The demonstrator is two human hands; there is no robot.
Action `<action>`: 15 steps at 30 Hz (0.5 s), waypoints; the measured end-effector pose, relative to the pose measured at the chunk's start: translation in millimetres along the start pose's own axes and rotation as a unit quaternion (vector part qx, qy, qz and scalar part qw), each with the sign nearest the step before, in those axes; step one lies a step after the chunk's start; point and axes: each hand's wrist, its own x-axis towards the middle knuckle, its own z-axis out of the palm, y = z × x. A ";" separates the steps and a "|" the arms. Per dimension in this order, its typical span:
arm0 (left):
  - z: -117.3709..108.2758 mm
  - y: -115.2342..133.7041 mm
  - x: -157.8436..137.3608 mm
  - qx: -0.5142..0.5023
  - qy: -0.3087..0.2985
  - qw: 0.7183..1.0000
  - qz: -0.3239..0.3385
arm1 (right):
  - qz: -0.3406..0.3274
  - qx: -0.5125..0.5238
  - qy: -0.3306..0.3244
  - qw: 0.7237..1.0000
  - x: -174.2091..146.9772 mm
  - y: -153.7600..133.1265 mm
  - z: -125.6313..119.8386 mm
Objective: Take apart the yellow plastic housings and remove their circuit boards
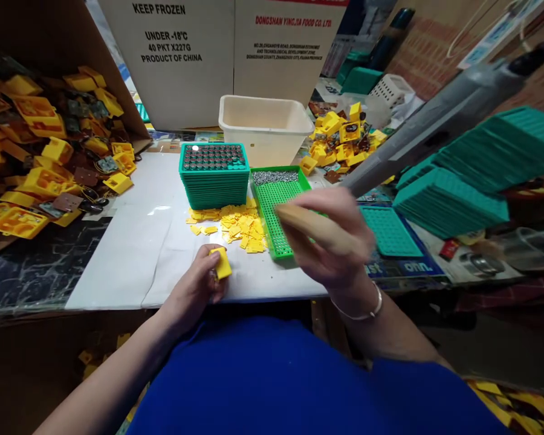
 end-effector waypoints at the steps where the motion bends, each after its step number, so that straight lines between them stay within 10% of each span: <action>1: -0.4 -1.1 0.4 0.006 -0.012 1.000 -0.003 | -0.038 -0.023 -0.048 0.998 10.6 -0.7 8.1; 6: -4.3 -5.9 0.5 -0.022 -0.021 0.999 -0.018 | -0.085 -0.165 -0.202 0.962 78.9 15.2 56.5; 15: -11.5 -6.5 0.1 -0.039 -0.031 0.998 -0.025 | -0.097 -0.158 -0.256 0.949 119.7 40.7 94.6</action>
